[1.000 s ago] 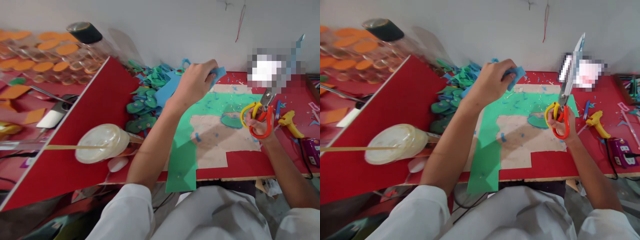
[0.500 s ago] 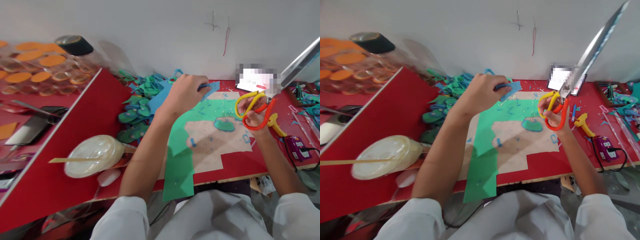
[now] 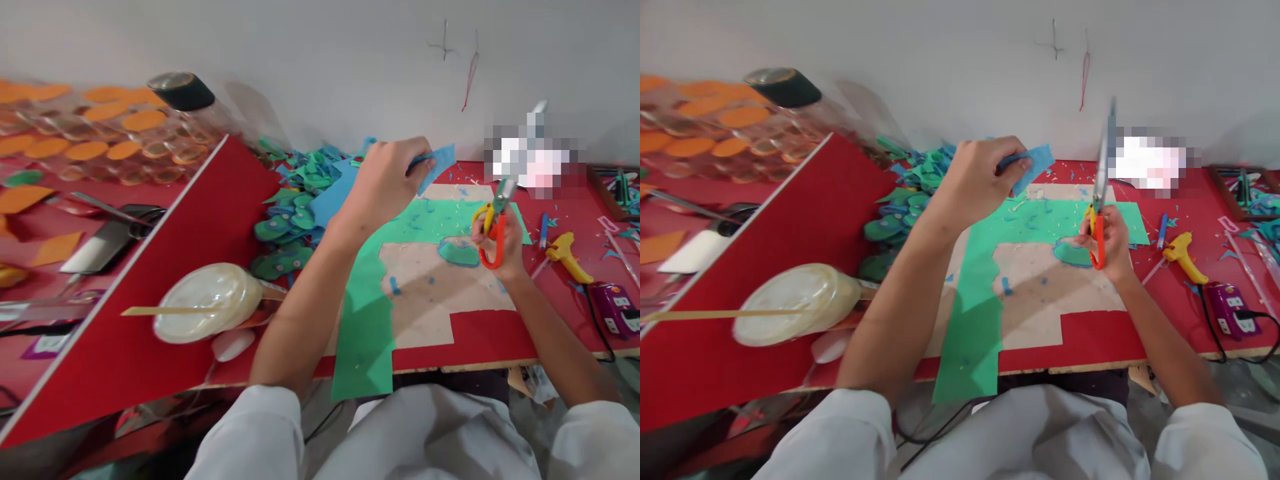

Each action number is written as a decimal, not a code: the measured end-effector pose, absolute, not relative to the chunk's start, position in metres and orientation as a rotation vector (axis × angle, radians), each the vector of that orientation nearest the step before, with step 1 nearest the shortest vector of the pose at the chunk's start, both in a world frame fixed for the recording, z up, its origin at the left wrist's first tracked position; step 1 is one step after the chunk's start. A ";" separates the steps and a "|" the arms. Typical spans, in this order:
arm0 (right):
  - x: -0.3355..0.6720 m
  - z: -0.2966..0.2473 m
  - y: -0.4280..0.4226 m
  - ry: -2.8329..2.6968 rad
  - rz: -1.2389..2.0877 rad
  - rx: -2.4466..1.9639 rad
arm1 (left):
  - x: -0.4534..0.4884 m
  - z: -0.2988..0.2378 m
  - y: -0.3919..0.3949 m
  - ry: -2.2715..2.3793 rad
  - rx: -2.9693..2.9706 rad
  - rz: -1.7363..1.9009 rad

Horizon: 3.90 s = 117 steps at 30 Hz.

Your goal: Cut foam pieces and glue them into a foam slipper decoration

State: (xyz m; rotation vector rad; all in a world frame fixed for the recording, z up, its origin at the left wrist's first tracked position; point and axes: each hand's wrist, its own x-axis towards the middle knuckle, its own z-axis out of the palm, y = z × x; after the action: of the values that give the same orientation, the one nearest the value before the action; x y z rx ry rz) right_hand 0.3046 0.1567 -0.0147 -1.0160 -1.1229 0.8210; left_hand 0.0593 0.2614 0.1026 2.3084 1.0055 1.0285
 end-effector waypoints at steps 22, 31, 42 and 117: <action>0.304 -0.014 0.148 -1.186 1.391 -0.605 | 0.088 0.081 0.251 0.450 1.808 0.795; 0.294 -0.023 0.138 -1.191 1.481 -0.683 | 0.107 0.074 0.241 0.232 1.667 0.761; 0.296 -0.014 0.130 -1.342 1.676 -0.699 | 0.109 0.080 0.230 0.267 1.622 0.790; 0.278 -0.020 0.124 -1.508 1.061 -1.204 | 0.086 0.115 0.213 0.999 1.901 1.226</action>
State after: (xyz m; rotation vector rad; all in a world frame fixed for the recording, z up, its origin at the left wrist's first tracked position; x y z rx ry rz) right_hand 0.2779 0.1241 -0.0203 -1.2044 -1.5075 1.0612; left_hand 0.0858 0.2128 0.1152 1.9005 0.9989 1.2263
